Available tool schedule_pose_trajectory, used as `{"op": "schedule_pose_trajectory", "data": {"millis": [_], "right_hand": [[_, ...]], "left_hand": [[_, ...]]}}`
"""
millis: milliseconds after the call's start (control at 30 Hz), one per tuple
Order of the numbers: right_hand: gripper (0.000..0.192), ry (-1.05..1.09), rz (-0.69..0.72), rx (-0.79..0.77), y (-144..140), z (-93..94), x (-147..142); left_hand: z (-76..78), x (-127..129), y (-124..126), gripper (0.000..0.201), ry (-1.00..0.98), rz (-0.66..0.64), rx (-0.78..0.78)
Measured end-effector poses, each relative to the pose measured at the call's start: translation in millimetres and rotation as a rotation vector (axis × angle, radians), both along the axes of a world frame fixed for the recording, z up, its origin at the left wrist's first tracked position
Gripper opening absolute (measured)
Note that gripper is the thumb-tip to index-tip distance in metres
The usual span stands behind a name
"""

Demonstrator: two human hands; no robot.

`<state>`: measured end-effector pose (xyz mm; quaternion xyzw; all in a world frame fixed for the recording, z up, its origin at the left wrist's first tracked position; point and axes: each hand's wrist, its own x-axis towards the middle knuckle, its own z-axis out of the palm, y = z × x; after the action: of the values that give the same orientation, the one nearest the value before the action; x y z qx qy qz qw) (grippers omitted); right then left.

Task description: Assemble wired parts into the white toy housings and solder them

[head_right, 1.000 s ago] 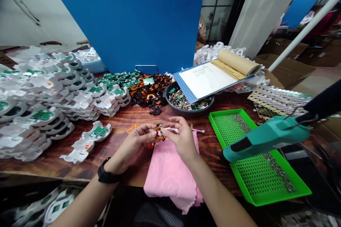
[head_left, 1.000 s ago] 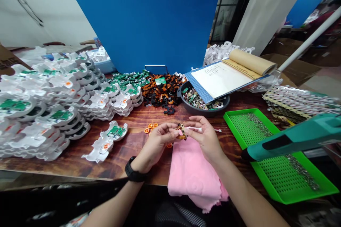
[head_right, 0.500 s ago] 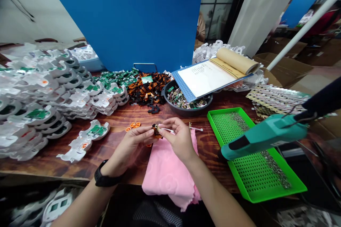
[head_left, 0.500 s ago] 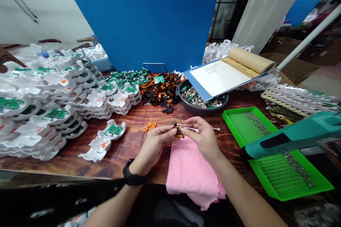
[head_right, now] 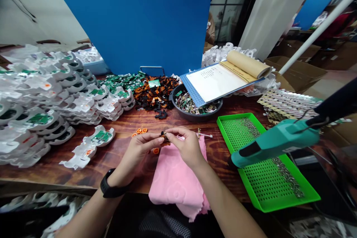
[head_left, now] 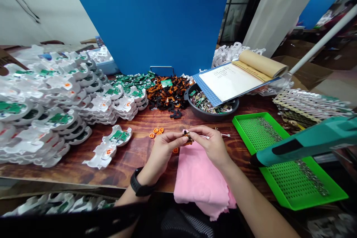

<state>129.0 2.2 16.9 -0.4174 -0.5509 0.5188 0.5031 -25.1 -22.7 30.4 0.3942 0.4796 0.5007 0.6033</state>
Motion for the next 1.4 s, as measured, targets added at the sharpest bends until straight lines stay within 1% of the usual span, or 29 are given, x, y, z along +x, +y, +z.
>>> {"op": "schedule_pose_trajectory", "data": {"millis": [167,333,467,567,667,800,867,933,1033,1100,1267,1400], "right_hand": [[0.013,0.024,-0.003,-0.038,0.0,-0.3,-1.2],[0.017,-0.04,-0.017,-0.05,-0.3,-1.9,-4.6],[0.017,-0.07,-0.039,-0.014,-0.9,-3.3,-5.4],[0.017,-0.082,-0.036,-0.026,-1.1,-3.3,-5.6],[0.017,-0.057,-0.032,-0.059,-1.1,-2.4,-6.7],[0.018,0.003,-0.027,-0.061,-0.1,-3.0,-5.5],[0.024,0.037,0.001,-0.059,0.8,-3.6,-2.9],[0.029,0.048,0.073,-0.073,1.6,-3.5,-0.1],[0.03,0.028,0.191,-0.112,2.1,-2.1,2.1],[0.03,0.012,0.214,-0.116,1.8,-1.6,1.9],[0.024,-0.004,0.181,-0.07,0.8,-3.8,-0.5],[0.014,-0.014,0.088,0.024,-0.4,-6.0,-3.3]], "left_hand": [[2.3,-1.3,-0.8,0.016,0.005,-0.012,0.034],[5.1,-3.1,-1.6,0.02,0.027,-0.01,0.047],[2.4,-3.4,-1.3,0.019,0.042,0.005,0.045],[-1.6,-2.7,-0.9,0.019,0.054,0.007,0.022],[-3.4,-1.3,-0.5,0.019,0.034,0.015,0.009],[-0.7,-1.3,-0.4,0.019,0.004,0.017,0.008],[1.3,-3.6,-0.4,0.022,-0.03,0.017,-0.013],[2.3,-7.2,-0.2,0.022,-0.081,0.034,-0.043],[2.0,-12.4,0.0,0.021,-0.137,0.075,-0.061],[1.5,-13.9,-0.4,0.019,-0.163,0.094,-0.05],[3.3,-10.6,-1.9,0.018,-0.19,0.088,-0.035],[4.9,-7.7,-2.4,0.017,-0.216,0.043,-0.041]]}}
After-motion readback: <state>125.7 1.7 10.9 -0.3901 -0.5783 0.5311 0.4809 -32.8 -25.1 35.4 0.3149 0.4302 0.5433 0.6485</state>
